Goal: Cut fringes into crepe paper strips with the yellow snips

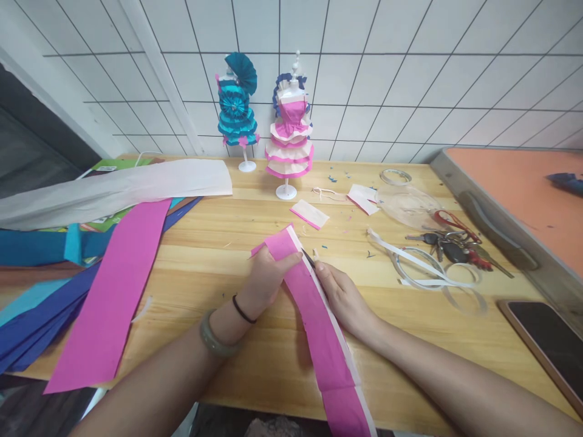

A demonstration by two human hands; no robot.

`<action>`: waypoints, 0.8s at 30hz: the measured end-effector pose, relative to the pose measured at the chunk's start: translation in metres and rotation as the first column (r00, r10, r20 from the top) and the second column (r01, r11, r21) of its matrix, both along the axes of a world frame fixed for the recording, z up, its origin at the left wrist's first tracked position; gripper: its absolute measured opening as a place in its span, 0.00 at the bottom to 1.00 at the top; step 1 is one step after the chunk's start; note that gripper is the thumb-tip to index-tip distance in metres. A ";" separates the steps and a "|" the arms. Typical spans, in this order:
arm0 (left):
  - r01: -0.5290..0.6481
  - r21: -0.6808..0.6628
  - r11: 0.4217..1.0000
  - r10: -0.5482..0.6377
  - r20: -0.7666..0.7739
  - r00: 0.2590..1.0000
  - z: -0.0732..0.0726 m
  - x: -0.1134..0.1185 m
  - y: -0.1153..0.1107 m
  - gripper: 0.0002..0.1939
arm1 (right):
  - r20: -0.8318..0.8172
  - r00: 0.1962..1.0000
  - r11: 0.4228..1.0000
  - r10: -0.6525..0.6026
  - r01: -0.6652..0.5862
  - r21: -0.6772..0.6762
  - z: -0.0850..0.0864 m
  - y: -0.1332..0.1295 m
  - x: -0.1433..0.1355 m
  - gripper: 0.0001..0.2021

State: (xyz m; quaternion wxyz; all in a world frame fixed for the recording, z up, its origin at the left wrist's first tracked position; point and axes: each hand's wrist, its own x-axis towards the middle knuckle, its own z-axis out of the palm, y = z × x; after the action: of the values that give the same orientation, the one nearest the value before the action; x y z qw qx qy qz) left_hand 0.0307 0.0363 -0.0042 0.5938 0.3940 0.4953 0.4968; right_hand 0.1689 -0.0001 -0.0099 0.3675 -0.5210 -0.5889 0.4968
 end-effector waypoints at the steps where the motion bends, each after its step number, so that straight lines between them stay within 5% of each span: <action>1: 0.004 0.004 1.000 -0.004 -0.009 1.000 0.000 0.000 0.000 0.09 | -0.012 1.000 1.000 -0.001 0.001 -0.001 0.000 0.000 0.000 0.19; 24: 0.095 0.023 0.995 -0.096 0.081 0.992 -0.007 0.004 -0.005 0.12 | -0.011 0.999 0.999 -0.035 0.035 0.008 0.000 0.001 0.000 0.20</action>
State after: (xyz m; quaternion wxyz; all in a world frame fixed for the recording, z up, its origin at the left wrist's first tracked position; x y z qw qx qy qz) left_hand 0.0346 0.0317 -0.0114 0.6328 0.4024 0.4463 0.4884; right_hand 0.1684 0.0013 -0.0100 0.3818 -0.5269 -0.5796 0.4906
